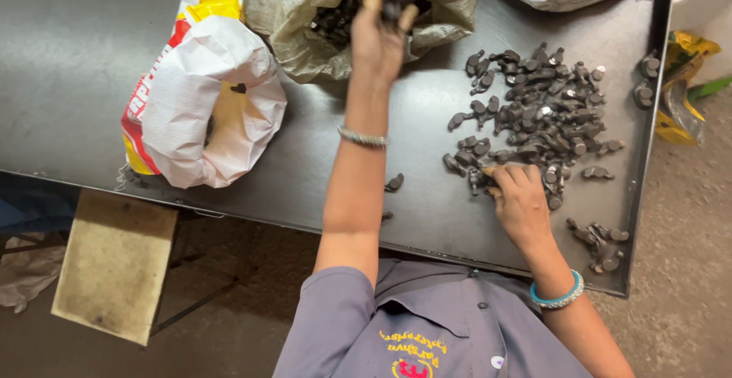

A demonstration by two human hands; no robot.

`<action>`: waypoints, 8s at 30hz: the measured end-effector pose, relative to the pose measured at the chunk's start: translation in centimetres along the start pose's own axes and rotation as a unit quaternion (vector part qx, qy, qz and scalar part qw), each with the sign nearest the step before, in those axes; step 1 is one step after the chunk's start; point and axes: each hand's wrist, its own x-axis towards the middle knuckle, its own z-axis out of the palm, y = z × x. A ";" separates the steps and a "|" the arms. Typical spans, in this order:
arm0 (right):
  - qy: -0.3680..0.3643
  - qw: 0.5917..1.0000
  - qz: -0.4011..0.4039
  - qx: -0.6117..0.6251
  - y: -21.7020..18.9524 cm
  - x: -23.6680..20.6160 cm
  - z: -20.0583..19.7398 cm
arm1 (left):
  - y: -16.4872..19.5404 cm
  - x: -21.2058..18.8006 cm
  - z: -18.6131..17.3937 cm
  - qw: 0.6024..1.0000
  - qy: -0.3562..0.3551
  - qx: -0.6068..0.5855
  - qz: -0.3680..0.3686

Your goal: The person sits at a metal table sorting small dark cast parts. They pick up items one at a time, turn and check each piece in both hands, then place accepted pieces into a white paper bag on the table, occasionally reaching into a sack of parts to grab more.

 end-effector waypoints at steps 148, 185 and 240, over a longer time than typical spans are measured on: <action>-0.020 0.545 0.286 0.788 5.8 -4.5 0.8 | -13.6 -22.3 -9.7 0.950 -0.016 0.235 -0.203; 0.069 0.977 0.047 0.196 0.7 -3.0 -1.1 | -14.6 -22.3 -10.1 0.948 -0.028 0.188 -0.254; 0.084 0.984 0.050 0.151 -3.2 0.7 0.3 | -11.0 -19.0 -11.6 0.932 0.021 -0.074 -0.355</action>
